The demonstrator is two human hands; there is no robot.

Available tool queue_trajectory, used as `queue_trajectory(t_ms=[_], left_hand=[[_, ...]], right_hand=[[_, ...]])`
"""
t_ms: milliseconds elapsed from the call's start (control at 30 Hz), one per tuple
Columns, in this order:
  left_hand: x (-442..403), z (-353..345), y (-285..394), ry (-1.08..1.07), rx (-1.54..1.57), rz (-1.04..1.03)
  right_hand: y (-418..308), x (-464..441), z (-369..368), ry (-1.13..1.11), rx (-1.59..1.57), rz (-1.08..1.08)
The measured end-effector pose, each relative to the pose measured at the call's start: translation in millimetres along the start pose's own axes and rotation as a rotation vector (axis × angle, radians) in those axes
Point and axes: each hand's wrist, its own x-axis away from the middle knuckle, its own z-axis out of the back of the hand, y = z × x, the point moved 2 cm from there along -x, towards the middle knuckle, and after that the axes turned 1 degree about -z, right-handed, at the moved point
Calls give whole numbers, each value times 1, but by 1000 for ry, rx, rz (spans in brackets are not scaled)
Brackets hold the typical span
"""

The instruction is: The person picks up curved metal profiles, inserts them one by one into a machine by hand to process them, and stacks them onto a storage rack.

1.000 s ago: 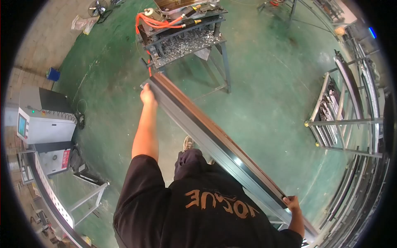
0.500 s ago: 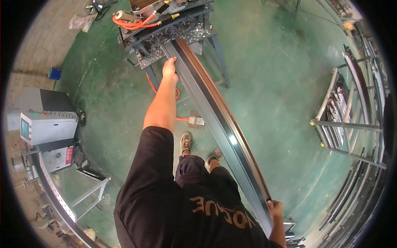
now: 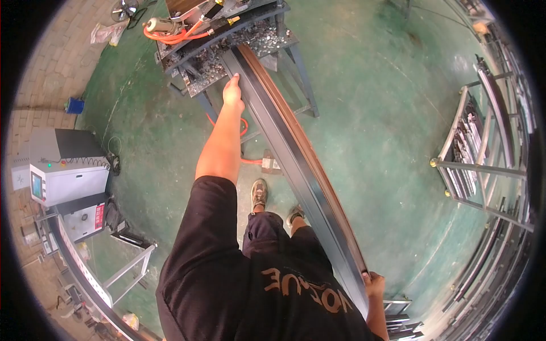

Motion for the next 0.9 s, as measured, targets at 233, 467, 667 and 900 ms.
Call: queue_trajectory(t_ms=[233,467,667,900], left_hand=[[103,25,-83,215,-601,-217],[122,17,-82,126,-416,-50],[127,4,-68,167,-416,-118],[110,1,-45,132,-392,3]], right_hand=[[8,-35,-27,-128,11,-24],[-28,-51,-33,-201,29,52],[-24,-52,-35,-198,20,54],[-44,-47,-47,-103,-37,115]])
